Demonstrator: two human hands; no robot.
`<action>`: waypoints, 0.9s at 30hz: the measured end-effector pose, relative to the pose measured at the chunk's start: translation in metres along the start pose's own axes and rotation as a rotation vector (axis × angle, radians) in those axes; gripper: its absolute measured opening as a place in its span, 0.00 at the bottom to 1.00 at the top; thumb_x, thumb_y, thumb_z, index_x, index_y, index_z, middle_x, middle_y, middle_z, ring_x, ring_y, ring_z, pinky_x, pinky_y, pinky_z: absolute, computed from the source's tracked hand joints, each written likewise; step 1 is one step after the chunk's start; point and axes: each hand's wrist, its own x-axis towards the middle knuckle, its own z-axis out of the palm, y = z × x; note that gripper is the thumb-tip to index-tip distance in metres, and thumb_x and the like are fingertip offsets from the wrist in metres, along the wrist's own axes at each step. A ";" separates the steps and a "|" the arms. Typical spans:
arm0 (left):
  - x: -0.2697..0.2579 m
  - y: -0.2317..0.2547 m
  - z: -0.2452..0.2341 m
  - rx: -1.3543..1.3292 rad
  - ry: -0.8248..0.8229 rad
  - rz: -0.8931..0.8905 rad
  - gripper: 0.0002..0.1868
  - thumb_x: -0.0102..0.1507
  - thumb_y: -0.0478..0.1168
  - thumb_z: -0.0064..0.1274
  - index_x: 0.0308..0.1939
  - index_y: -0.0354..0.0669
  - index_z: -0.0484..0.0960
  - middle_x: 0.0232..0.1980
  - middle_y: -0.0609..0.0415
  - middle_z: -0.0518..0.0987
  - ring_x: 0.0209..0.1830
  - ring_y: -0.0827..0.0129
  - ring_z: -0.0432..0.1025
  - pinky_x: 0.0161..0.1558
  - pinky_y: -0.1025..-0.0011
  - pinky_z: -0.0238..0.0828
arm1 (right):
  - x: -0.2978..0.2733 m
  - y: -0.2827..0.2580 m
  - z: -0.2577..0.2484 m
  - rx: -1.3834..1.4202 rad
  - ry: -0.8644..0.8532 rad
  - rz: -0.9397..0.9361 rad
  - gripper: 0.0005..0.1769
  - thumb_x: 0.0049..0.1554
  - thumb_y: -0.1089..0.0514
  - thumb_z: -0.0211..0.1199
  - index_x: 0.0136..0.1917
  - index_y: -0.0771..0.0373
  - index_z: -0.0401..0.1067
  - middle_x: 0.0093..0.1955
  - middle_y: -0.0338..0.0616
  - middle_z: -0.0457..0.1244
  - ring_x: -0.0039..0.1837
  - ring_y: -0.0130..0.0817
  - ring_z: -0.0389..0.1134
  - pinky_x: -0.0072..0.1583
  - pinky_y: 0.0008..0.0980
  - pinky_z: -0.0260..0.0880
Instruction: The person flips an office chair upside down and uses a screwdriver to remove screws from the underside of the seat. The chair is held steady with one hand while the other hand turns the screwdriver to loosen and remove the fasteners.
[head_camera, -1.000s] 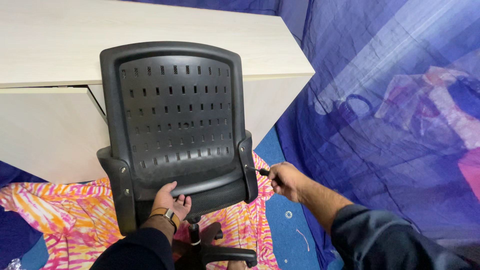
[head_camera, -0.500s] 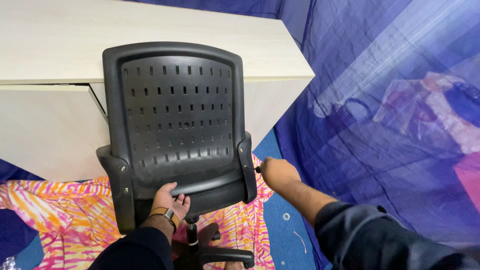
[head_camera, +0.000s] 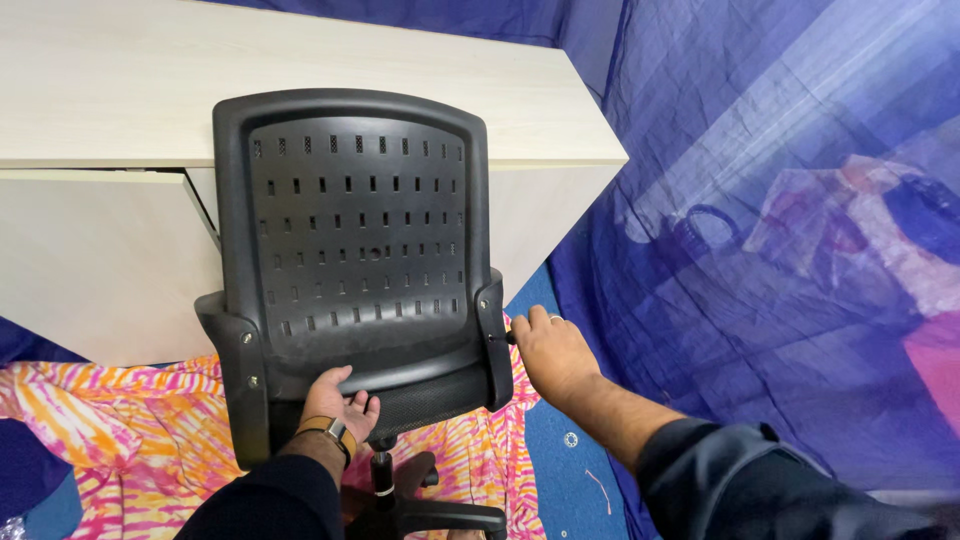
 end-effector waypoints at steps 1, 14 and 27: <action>0.002 0.000 -0.001 0.004 -0.009 0.004 0.43 0.60 0.46 0.59 0.71 0.27 0.56 0.55 0.50 0.64 0.49 0.68 0.61 0.54 0.65 0.66 | 0.000 -0.002 -0.002 -0.014 -0.043 0.004 0.10 0.59 0.60 0.56 0.54 0.63 0.67 0.51 0.53 0.64 0.53 0.52 0.71 0.54 0.48 0.72; -0.009 0.001 0.001 0.003 -0.010 0.011 0.48 0.60 0.45 0.58 0.75 0.27 0.50 0.60 0.47 0.62 0.54 0.66 0.61 0.57 0.64 0.65 | 0.038 0.012 0.003 0.360 -0.331 0.505 0.23 0.58 0.45 0.65 0.58 0.63 0.71 0.53 0.56 0.68 0.58 0.53 0.70 0.57 0.45 0.71; -0.004 0.001 0.001 -0.037 -0.016 0.006 0.39 0.59 0.45 0.58 0.69 0.32 0.60 0.58 0.51 0.62 0.50 0.67 0.60 0.54 0.63 0.64 | 0.072 0.026 0.066 0.287 -0.355 0.333 0.12 0.57 0.53 0.60 0.52 0.58 0.77 0.50 0.54 0.69 0.52 0.52 0.71 0.49 0.45 0.71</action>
